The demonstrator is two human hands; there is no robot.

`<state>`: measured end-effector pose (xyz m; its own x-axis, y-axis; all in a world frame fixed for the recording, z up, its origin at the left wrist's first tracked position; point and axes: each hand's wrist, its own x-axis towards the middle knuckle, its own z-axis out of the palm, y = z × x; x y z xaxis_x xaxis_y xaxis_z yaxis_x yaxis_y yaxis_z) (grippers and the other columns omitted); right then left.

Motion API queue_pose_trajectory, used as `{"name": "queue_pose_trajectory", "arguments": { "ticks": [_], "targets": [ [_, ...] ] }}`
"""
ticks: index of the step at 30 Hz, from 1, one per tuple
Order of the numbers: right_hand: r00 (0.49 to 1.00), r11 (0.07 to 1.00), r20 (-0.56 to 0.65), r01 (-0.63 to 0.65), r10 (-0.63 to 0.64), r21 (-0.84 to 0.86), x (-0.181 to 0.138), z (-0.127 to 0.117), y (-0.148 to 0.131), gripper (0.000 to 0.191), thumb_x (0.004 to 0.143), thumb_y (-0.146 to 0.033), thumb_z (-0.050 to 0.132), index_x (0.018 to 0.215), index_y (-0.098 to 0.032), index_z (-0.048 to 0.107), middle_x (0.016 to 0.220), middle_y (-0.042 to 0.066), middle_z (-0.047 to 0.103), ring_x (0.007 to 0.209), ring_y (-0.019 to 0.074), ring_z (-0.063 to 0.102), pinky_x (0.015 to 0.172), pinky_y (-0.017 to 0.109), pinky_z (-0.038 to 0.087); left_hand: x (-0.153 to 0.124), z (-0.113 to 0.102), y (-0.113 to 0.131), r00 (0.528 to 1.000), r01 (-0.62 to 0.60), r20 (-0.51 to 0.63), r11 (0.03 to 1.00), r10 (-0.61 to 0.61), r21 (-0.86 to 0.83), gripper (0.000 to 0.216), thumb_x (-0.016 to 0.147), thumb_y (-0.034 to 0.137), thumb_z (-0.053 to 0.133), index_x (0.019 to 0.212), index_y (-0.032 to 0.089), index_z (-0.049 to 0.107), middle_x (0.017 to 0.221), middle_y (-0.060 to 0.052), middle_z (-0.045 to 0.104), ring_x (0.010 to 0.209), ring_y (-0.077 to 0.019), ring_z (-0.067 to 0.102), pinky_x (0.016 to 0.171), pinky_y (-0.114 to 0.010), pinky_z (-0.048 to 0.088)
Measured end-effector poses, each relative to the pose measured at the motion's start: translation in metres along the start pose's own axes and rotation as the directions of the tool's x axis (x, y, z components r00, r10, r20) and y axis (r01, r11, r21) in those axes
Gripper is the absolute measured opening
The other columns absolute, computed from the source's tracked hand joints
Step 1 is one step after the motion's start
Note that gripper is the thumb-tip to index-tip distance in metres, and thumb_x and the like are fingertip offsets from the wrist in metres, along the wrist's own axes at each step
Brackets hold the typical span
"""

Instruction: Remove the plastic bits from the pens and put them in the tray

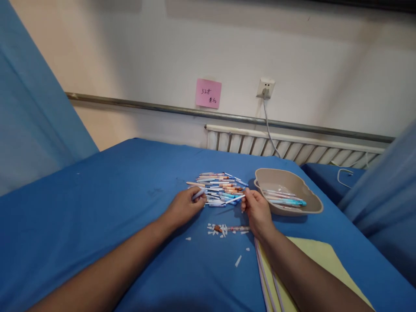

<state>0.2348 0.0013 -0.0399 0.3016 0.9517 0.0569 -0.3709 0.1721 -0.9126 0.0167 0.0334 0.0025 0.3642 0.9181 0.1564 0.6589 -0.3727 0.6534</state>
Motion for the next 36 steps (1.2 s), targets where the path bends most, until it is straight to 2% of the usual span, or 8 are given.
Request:
{"name": "queue_pose_trajectory", "arguments": {
  "ticks": [2,4,9,16,27,29,33,36],
  "targets": [
    [1.000,1.000,0.013,0.006,-0.006,-0.013,0.001,0.000,0.001,0.036,0.075,-0.050,0.066,0.063,-0.018,0.053,0.052,-0.004,0.051,0.044,0.0074,0.042,0.043,0.019,0.034,0.015,0.006,0.005,1.000,-0.027,0.005,0.948,0.027,0.319,0.020,0.083,0.035,0.051,0.074,0.019,0.059,0.073,-0.002,0.060,0.069,-0.0173,0.055,0.061,-0.026,0.037],
    [1.000,1.000,0.016,0.006,-0.006,-0.015,0.003,0.000,0.002,0.037,0.074,-0.050,0.066,0.063,-0.018,0.053,0.052,-0.005,0.051,0.044,0.0072,0.042,0.042,0.019,0.034,0.028,0.015,0.009,0.999,-0.050,0.029,0.874,0.041,0.483,0.019,0.082,0.034,0.051,0.079,0.019,0.063,0.087,-0.006,0.065,0.081,-0.0207,0.059,0.069,-0.027,0.039],
    [1.000,1.000,0.018,-0.008,0.008,-0.018,0.006,0.000,0.003,0.037,0.071,-0.053,0.067,0.065,-0.018,0.054,0.054,-0.005,0.053,0.044,0.0074,0.042,0.042,0.019,0.033,0.043,0.032,0.011,0.998,-0.037,0.058,0.824,0.005,0.565,0.022,0.078,0.038,0.055,0.081,0.018,0.065,0.093,-0.011,0.066,0.086,-0.0265,0.062,0.070,-0.031,0.042],
    [0.999,0.998,0.048,-0.015,0.018,-0.056,0.005,0.003,0.001,0.040,0.072,-0.055,0.065,0.062,-0.018,0.053,0.049,-0.006,0.051,0.042,0.0067,0.042,0.042,0.018,0.032,0.046,0.031,0.008,0.997,-0.037,0.078,0.802,-0.012,0.597,0.018,0.081,0.032,0.052,0.084,0.019,0.064,0.093,-0.010,0.066,0.088,-0.0270,0.063,0.073,-0.032,0.043],
    [0.998,0.997,0.052,-0.014,0.018,-0.070,0.006,0.000,0.003,0.039,0.071,-0.055,0.065,0.065,-0.019,0.054,0.052,-0.005,0.054,0.043,0.0075,0.044,0.042,0.019,0.034,0.039,0.030,0.003,0.994,-0.106,0.029,0.854,0.106,0.509,0.020,0.089,0.030,0.042,0.096,0.018,0.057,0.104,-0.011,0.061,0.093,-0.0242,0.060,0.079,-0.032,0.043],
    [0.999,0.997,0.047,-0.009,0.013,-0.072,0.005,0.000,0.003,0.039,0.072,-0.055,0.064,0.064,-0.018,0.054,0.052,-0.005,0.053,0.043,0.0076,0.044,0.043,0.019,0.033,0.040,0.026,0.001,0.995,-0.080,-0.017,0.908,0.096,0.411,0.023,0.090,0.033,0.039,0.093,0.018,0.056,0.099,-0.009,0.062,0.090,-0.0224,0.059,0.077,-0.031,0.043],
    [0.999,0.998,0.047,-0.022,0.025,-0.067,0.004,0.000,0.002,0.039,0.071,-0.055,0.065,0.065,-0.018,0.054,0.053,-0.005,0.053,0.043,0.0074,0.043,0.042,0.019,0.033,0.042,0.021,-0.006,0.998,0.001,-0.059,0.999,0.001,0.035,0.024,0.085,0.039,0.045,0.082,0.019,0.058,0.081,-0.003,0.064,0.077,-0.0193,0.058,0.067,-0.027,0.045],
    [0.998,0.998,0.058,-0.025,0.029,-0.061,0.004,0.001,0.002,0.039,0.071,-0.055,0.066,0.066,-0.018,0.054,0.054,-0.005,0.054,0.043,0.0073,0.043,0.042,0.019,0.033,0.042,0.023,-0.012,0.998,0.007,-0.060,0.999,-0.009,-0.034,0.026,0.081,0.041,0.047,0.080,0.018,0.059,0.075,-0.001,0.064,0.073,-0.0179,0.057,0.061,-0.025,0.045]
  ]
}}
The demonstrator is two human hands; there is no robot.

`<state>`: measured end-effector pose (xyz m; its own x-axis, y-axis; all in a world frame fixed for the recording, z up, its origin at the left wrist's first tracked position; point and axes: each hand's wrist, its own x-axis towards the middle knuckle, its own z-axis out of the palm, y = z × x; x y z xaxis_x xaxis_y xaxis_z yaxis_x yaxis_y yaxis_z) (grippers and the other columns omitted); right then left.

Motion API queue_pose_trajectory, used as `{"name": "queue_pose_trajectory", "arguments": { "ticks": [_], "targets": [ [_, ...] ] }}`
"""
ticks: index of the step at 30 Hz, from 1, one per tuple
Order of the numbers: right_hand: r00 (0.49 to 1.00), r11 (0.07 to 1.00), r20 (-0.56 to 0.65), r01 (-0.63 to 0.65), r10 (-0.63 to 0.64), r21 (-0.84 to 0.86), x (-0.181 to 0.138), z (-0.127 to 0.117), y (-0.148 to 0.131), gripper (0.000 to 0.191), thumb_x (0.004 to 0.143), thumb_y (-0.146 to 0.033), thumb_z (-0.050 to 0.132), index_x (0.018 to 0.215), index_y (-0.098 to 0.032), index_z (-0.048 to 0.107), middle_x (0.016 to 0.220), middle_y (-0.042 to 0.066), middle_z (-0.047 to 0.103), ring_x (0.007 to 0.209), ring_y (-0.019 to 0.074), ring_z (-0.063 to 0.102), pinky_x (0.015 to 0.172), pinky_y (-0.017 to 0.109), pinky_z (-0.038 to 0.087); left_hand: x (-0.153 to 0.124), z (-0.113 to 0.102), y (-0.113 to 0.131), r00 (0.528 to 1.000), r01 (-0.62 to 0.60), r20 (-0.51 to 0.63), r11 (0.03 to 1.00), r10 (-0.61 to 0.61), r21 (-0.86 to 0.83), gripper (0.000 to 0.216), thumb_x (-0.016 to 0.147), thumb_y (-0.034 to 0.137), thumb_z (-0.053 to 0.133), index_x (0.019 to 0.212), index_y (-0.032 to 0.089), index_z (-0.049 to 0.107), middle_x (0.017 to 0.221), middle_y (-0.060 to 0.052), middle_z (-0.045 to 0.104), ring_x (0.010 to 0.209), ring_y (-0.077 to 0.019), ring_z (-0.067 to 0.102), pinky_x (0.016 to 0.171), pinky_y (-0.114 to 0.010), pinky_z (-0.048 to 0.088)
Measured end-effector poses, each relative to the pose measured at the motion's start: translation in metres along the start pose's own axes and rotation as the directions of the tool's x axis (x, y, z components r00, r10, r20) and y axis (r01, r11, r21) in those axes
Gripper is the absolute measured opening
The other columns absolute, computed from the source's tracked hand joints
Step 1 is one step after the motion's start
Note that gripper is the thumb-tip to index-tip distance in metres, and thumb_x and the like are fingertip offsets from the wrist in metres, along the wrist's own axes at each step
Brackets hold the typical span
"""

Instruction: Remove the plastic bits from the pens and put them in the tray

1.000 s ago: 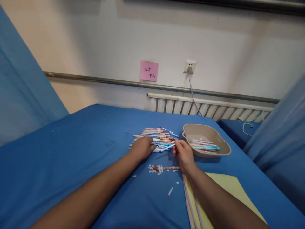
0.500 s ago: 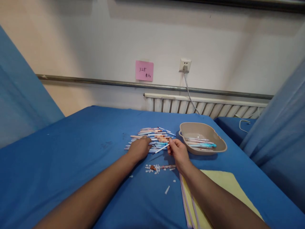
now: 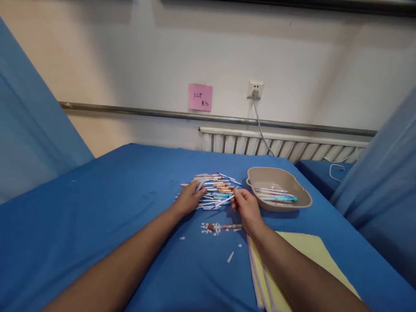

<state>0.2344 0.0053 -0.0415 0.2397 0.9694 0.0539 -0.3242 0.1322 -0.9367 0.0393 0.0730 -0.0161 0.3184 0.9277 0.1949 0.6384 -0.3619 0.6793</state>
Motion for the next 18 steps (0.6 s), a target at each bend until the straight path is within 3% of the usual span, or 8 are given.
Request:
{"name": "queue_pose_trajectory", "arguments": {
  "ticks": [10,18],
  "targets": [
    [1.000,1.000,-0.002,0.007,-0.007,-0.018,-0.0006,0.0019,-0.0014,0.040,0.069,-0.056,0.066,0.066,-0.019,0.054,0.053,-0.005,0.054,0.043,0.0078,0.044,0.042,0.020,0.034,0.0050,0.0054,-0.0050,0.997,0.017,-0.068,0.997,-0.022,-0.072,0.027,0.082,0.042,0.043,0.083,0.018,0.055,0.085,-0.002,0.069,0.068,-0.0157,0.058,0.058,-0.025,0.046],
    [1.000,0.998,0.019,0.017,-0.016,-0.061,-0.0022,0.0032,-0.0031,0.041,0.070,-0.058,0.064,0.064,-0.019,0.053,0.051,-0.005,0.052,0.043,0.0082,0.044,0.043,0.020,0.035,0.0074,0.0024,-0.0020,1.000,-0.013,0.011,0.994,0.012,0.105,0.028,0.083,0.041,0.043,0.084,0.018,0.059,0.071,0.001,0.063,0.070,-0.0164,0.057,0.064,-0.026,0.045]
  ]
}}
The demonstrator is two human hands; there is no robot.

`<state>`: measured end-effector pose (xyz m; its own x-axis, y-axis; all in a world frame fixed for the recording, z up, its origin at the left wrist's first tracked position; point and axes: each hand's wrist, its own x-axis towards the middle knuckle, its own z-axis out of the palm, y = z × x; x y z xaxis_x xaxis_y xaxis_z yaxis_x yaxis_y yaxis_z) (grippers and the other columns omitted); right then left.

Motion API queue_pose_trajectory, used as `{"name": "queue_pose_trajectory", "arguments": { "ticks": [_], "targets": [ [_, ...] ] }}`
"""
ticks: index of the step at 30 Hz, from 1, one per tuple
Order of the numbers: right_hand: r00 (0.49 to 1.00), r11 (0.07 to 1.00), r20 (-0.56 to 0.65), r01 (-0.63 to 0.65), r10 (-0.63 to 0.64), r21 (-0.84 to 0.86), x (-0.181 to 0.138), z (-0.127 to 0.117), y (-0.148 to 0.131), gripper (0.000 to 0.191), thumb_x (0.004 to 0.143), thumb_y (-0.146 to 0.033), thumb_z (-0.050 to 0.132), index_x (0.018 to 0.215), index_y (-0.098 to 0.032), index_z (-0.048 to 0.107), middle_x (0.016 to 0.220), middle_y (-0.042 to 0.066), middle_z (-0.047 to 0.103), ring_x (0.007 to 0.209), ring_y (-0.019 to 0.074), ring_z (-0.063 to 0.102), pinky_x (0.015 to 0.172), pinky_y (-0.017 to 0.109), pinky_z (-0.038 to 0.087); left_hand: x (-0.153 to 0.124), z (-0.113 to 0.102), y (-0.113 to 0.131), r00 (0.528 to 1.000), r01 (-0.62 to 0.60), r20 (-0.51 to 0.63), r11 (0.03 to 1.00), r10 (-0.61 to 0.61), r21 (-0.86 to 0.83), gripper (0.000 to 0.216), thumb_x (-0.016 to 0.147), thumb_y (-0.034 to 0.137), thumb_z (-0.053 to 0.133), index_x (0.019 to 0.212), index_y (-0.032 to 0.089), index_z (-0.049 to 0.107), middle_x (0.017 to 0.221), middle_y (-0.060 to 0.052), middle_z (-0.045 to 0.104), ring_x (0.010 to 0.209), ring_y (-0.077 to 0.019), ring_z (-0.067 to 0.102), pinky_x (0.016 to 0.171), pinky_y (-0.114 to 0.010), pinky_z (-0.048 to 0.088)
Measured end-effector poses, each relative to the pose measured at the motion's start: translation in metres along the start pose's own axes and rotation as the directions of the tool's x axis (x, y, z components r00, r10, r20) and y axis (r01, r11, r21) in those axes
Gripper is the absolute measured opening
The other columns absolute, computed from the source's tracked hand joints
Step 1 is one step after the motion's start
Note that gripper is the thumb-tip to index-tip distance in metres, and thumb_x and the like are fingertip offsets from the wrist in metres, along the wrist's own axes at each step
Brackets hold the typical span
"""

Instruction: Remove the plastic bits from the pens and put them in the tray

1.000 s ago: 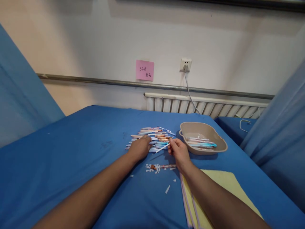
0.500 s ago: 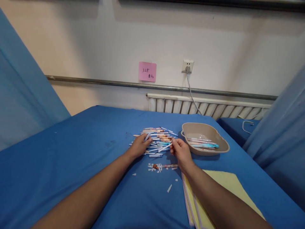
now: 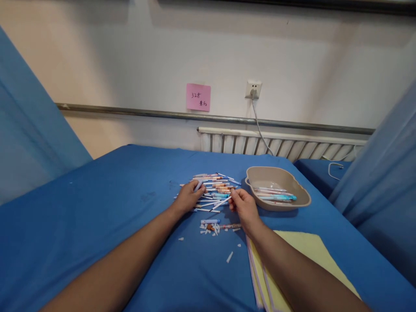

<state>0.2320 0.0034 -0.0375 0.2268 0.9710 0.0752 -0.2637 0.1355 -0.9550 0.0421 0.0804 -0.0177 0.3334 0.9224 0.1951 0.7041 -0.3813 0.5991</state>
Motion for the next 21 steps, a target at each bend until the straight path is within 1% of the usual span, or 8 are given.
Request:
{"name": "queue_pose_trajectory", "arguments": {
  "ticks": [3,6,11,17,21],
  "targets": [
    [1.000,1.000,0.000,-0.001,0.001,-0.001,0.001,-0.001,0.001,0.042,0.069,-0.059,0.065,0.064,-0.019,0.053,0.052,-0.004,0.053,0.043,0.0085,0.044,0.043,0.021,0.035,-0.003,-0.004,0.001,0.998,-0.045,0.054,0.993,0.039,0.110,0.024,0.082,0.039,0.048,0.080,0.019,0.060,0.069,0.001,0.062,0.070,-0.0170,0.057,0.064,-0.026,0.043],
    [1.000,1.000,0.000,-0.004,0.004,0.005,0.001,-0.001,0.001,0.041,0.068,-0.058,0.065,0.065,-0.019,0.054,0.053,-0.004,0.054,0.043,0.0086,0.044,0.043,0.021,0.035,-0.007,-0.008,0.002,0.988,-0.123,0.118,0.969,0.099,0.216,0.020,0.083,0.036,0.050,0.075,0.020,0.059,0.073,-0.001,0.063,0.071,-0.0177,0.057,0.066,-0.026,0.040],
    [1.000,1.000,0.001,-0.007,0.007,0.020,0.000,0.000,0.000,0.040,0.069,-0.057,0.066,0.065,-0.019,0.054,0.053,-0.005,0.054,0.043,0.0076,0.043,0.043,0.020,0.035,-0.009,-0.015,0.003,0.966,-0.221,0.204,0.909,0.156,0.353,0.018,0.084,0.033,0.049,0.077,0.021,0.060,0.080,-0.005,0.065,0.076,-0.0202,0.059,0.068,-0.027,0.039],
    [1.000,1.000,0.005,0.003,-0.003,-0.004,-0.001,0.000,-0.001,0.041,0.069,-0.058,0.065,0.064,-0.019,0.053,0.051,-0.005,0.054,0.043,0.0082,0.044,0.044,0.021,0.035,-0.007,-0.014,0.008,0.951,-0.270,0.259,0.857,0.167,0.439,0.013,0.083,0.027,0.050,0.083,0.022,0.062,0.093,-0.007,0.066,0.088,-0.0219,0.059,0.073,-0.028,0.041],
    [1.000,1.000,0.004,0.010,-0.010,-0.023,-0.001,0.000,0.000,0.042,0.070,-0.059,0.064,0.064,-0.019,0.053,0.052,-0.004,0.054,0.043,0.0086,0.045,0.044,0.021,0.036,-0.006,-0.012,0.016,0.946,-0.280,0.279,0.842,0.162,0.460,0.013,0.082,0.026,0.051,0.084,0.022,0.063,0.092,-0.006,0.066,0.089,-0.0217,0.060,0.073,-0.027,0.042]
  ]
}}
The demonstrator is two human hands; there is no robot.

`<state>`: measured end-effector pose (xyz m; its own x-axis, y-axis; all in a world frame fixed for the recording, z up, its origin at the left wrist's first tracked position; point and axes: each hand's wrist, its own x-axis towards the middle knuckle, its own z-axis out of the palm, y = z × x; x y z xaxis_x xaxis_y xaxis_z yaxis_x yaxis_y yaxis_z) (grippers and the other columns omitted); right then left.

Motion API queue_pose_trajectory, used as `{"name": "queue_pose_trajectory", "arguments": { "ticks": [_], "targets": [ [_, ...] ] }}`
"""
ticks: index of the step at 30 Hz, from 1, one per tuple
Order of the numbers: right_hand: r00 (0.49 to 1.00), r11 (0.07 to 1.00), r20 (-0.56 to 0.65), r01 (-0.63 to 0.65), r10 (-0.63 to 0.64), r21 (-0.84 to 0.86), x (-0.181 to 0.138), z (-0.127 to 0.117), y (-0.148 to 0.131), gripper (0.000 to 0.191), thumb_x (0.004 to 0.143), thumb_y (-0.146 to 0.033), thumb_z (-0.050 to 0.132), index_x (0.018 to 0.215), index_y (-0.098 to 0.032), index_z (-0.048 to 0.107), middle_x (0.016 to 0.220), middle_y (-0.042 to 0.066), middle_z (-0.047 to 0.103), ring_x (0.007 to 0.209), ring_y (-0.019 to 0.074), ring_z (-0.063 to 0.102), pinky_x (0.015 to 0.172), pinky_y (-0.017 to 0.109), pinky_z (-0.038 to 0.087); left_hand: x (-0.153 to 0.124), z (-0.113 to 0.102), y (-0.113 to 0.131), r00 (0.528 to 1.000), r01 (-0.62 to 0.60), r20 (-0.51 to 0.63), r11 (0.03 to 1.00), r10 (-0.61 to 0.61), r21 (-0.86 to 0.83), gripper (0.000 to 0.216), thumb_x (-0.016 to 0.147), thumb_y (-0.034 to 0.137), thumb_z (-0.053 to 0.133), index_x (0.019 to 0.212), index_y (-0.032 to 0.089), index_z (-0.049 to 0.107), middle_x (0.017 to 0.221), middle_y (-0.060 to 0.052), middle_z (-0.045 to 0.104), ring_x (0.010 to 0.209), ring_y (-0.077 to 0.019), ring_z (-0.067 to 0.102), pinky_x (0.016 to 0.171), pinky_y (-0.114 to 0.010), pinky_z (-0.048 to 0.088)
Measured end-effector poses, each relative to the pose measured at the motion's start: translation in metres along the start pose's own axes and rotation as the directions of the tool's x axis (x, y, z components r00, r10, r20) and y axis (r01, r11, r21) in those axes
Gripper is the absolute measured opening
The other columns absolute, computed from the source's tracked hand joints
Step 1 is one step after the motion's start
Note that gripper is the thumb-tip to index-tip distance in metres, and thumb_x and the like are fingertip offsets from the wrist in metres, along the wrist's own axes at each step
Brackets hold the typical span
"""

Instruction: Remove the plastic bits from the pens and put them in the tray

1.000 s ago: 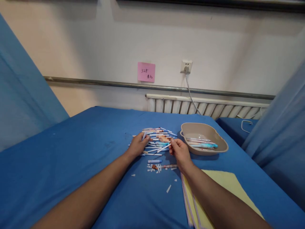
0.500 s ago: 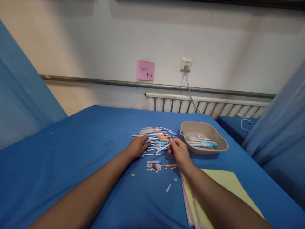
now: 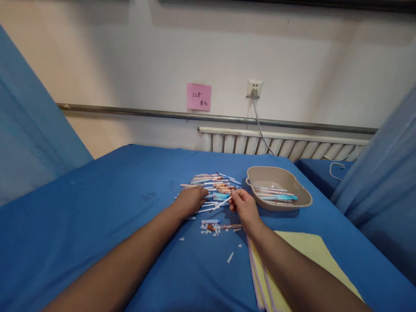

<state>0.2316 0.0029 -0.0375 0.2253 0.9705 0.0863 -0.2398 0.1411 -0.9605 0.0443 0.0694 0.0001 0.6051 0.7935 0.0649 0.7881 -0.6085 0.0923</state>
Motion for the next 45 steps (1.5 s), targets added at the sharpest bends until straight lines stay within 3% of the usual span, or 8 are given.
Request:
{"name": "queue_pose_trajectory", "arguments": {
  "ticks": [9,14,16,19,22,26,32,45],
  "targets": [
    [1.000,1.000,0.000,-0.005,0.005,0.004,0.001,-0.001,0.003,0.042,0.070,-0.059,0.063,0.065,-0.019,0.053,0.052,-0.005,0.054,0.043,0.0085,0.046,0.044,0.020,0.036,0.006,0.007,0.006,0.995,0.086,-0.047,0.996,-0.088,-0.035,0.018,0.085,0.031,0.049,0.089,0.019,0.062,0.095,-0.011,0.067,0.085,-0.0249,0.063,0.073,-0.031,0.044],
    [1.000,0.999,-0.010,-0.008,0.009,0.044,0.004,-0.003,0.004,0.041,0.070,-0.058,0.064,0.068,-0.018,0.054,0.054,-0.004,0.056,0.042,0.0078,0.046,0.042,0.020,0.035,-0.006,-0.011,-0.001,0.973,0.153,-0.143,0.971,-0.181,-0.184,0.027,0.089,0.036,0.038,0.091,0.018,0.058,0.088,-0.007,0.067,0.082,-0.0215,0.062,0.071,-0.029,0.044],
    [1.000,0.999,-0.014,-0.013,0.013,0.040,0.005,-0.004,0.005,0.041,0.071,-0.057,0.065,0.068,-0.018,0.054,0.054,-0.004,0.056,0.043,0.0076,0.046,0.042,0.019,0.035,-0.019,-0.017,-0.002,0.961,0.147,-0.140,0.869,-0.238,-0.472,0.023,0.085,0.037,0.046,0.085,0.017,0.058,0.082,-0.004,0.065,0.077,-0.0188,0.060,0.069,-0.026,0.044],
    [1.000,0.999,-0.022,-0.017,0.018,0.043,0.004,-0.004,0.004,0.040,0.070,-0.057,0.066,0.068,-0.018,0.055,0.056,-0.004,0.057,0.043,0.0077,0.046,0.042,0.019,0.036,-0.042,-0.015,0.003,0.946,0.169,-0.031,0.573,-0.322,-0.802,0.025,0.074,0.040,0.059,0.081,0.017,0.056,0.071,0.001,0.058,0.066,-0.0139,0.056,0.060,-0.023,0.043],
    [0.999,0.998,-0.023,-0.024,0.026,0.061,0.000,-0.003,0.002,0.040,0.068,-0.056,0.068,0.068,-0.018,0.055,0.056,-0.003,0.059,0.044,0.0082,0.048,0.043,0.020,0.037,-0.058,-0.007,0.012,0.929,0.230,0.097,0.355,-0.357,-0.906,0.033,0.067,0.042,0.068,0.084,0.016,0.057,0.068,0.003,0.054,0.059,-0.0101,0.049,0.054,-0.020,0.038],
    [0.999,0.998,-0.006,-0.032,0.032,0.060,-0.004,-0.003,-0.001,0.038,0.068,-0.054,0.070,0.068,-0.018,0.056,0.058,-0.002,0.060,0.046,0.0088,0.049,0.044,0.020,0.038,-0.062,-0.001,0.018,0.915,0.301,0.208,0.239,-0.346,-0.923,0.036,0.066,0.046,0.069,0.083,0.016,0.059,0.058,0.007,0.045,0.047,-0.0060,0.035,0.044,-0.018,0.026],
    [1.000,0.998,0.003,-0.002,0.002,0.068,-0.006,-0.006,0.002,0.033,0.074,-0.049,0.068,0.071,-0.018,0.057,0.061,-0.002,0.060,0.049,0.0086,0.049,0.048,0.021,0.039,-0.059,0.001,0.013,0.926,0.311,0.240,0.229,-0.291,-0.923,0.036,0.066,0.048,0.069,0.079,0.016,0.059,0.054,0.008,0.042,0.044,-0.0054,0.029,0.042,-0.018,0.020],
    [0.999,0.996,0.030,0.026,-0.029,0.082,-0.014,-0.005,0.001,0.028,0.078,-0.045,0.065,0.073,-0.019,0.058,0.063,-0.002,0.058,0.052,0.0092,0.049,0.050,0.021,0.039,-0.062,0.006,0.018,0.946,0.278,0.227,0.220,-0.232,-0.935,0.031,0.065,0.044,0.068,0.076,0.016,0.061,0.062,0.005,0.049,0.054,-0.0087,0.037,0.049,-0.019,0.029]
  ]
}}
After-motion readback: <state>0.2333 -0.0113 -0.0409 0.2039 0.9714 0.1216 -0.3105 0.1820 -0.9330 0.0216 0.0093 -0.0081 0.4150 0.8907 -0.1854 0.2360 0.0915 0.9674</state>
